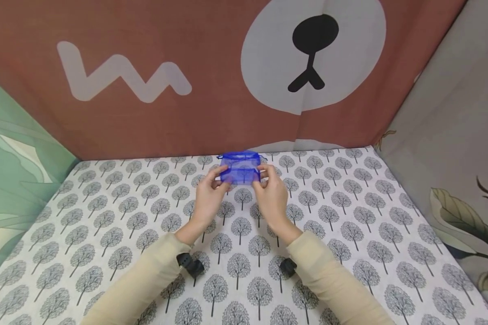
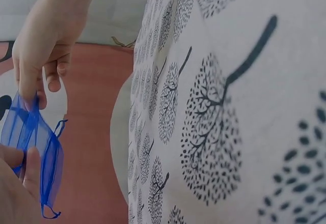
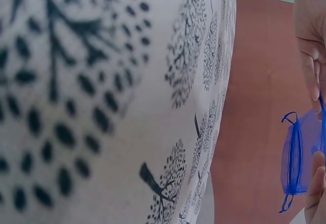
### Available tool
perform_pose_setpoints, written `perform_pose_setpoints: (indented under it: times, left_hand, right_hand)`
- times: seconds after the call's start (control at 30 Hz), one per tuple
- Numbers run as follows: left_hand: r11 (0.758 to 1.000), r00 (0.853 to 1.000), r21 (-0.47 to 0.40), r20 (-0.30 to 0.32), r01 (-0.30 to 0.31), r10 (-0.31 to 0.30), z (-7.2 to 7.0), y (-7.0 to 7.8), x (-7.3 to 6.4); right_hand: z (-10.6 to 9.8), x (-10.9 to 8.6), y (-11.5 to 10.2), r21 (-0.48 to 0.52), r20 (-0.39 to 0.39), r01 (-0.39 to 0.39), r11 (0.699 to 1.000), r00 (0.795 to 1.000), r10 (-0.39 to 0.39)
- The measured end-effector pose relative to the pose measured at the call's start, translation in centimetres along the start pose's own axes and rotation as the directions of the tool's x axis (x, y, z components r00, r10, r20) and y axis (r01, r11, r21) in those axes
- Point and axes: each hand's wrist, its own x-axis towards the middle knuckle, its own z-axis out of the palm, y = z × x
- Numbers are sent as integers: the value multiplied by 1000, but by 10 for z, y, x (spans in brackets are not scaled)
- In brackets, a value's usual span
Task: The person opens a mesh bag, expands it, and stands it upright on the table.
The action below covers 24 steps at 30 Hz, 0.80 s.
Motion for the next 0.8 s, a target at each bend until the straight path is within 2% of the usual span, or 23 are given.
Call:
perform_pose_setpoints:
  times: [0.27, 0.43, 0.63, 0.8]
  left_hand:
    - [999, 1000, 28, -17, -14, 14, 1, -1, -1]
    - [993, 997, 103, -53, -55, 61, 2, 0, -2]
    - [978, 996, 197, -41, -73, 83, 3, 0, -2]
    - [989, 996, 137, -59, -56, 65, 3, -1, -1]
  right_hand:
    - [1, 1, -1, -16, -10, 15, 1000, 1000, -16]
    - [2, 1, -2, -26, -7, 20, 999, 1000, -20]
    - [3, 2, -4, -41, -11, 33, 999, 999, -34]
    - [3, 1, -4, -4, 38, 8, 1000, 999, -8]
